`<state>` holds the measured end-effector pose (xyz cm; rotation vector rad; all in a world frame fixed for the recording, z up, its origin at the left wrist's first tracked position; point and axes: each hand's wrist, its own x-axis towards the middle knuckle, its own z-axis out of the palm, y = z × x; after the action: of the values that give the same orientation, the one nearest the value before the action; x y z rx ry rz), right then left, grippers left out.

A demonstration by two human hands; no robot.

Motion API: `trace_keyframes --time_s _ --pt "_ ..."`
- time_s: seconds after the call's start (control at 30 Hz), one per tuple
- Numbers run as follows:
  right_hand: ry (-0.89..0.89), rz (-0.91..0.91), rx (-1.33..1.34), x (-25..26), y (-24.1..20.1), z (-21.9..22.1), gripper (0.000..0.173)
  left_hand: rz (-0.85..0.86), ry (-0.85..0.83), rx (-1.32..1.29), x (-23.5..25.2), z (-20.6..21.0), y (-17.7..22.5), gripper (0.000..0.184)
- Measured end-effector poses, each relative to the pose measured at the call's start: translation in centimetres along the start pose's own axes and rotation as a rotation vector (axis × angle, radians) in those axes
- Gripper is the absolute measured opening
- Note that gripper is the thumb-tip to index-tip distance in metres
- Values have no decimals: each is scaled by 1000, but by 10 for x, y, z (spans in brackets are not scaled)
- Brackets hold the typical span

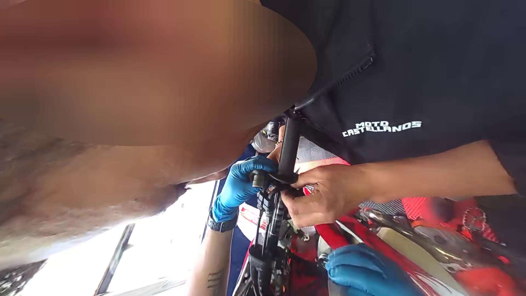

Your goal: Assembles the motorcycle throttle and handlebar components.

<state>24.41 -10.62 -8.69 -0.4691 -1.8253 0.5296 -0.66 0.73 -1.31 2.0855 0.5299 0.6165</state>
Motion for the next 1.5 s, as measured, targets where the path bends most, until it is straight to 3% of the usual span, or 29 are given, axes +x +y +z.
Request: trace_keyframes --time_s 0.03,0.1,0.17,0.23,0.27,0.3,0.37,0.63,0.8,1.0,1.27,1.5 --pt "-70 112 -86 19 -25 -19 17 -4 -1 -24 0 0 -1 21" --pt "-172 605 -218 59 -100 -45 20 -15 4 -74 0 1 -2 21" --pt "-96 759 -174 60 -127 -41 20 -30 -6 -117 0 0 -3 22" --pt "259 482 52 -5 -115 -3 15 -40 -31 -145 0 -3 -5 24" --pt "336 327 188 -47 -96 22 14 -46 -41 -155 0 -4 -5 26" --pt "359 239 272 -84 -76 43 14 -50 -53 -168 0 -6 -5 27" --pt "364 285 313 -115 -67 61 16 -61 -57 -162 1 -7 -3 30" --pt "546 342 164 -73 -95 59 22 -77 -123 -57 11 -13 4 31" --pt "555 303 -16 -30 -105 42 22 -79 -172 -14 16 -18 0 30" --pt "599 287 -186 -7 -100 55 21 -58 -180 42 14 -17 -3 26" --pt "534 369 -253 4 -88 73 23 -29 -212 -83 -9 -14 -10 24" --pt "643 493 -362 3 -60 89 20 -41 -122 -387 -27 -2 -35 25"
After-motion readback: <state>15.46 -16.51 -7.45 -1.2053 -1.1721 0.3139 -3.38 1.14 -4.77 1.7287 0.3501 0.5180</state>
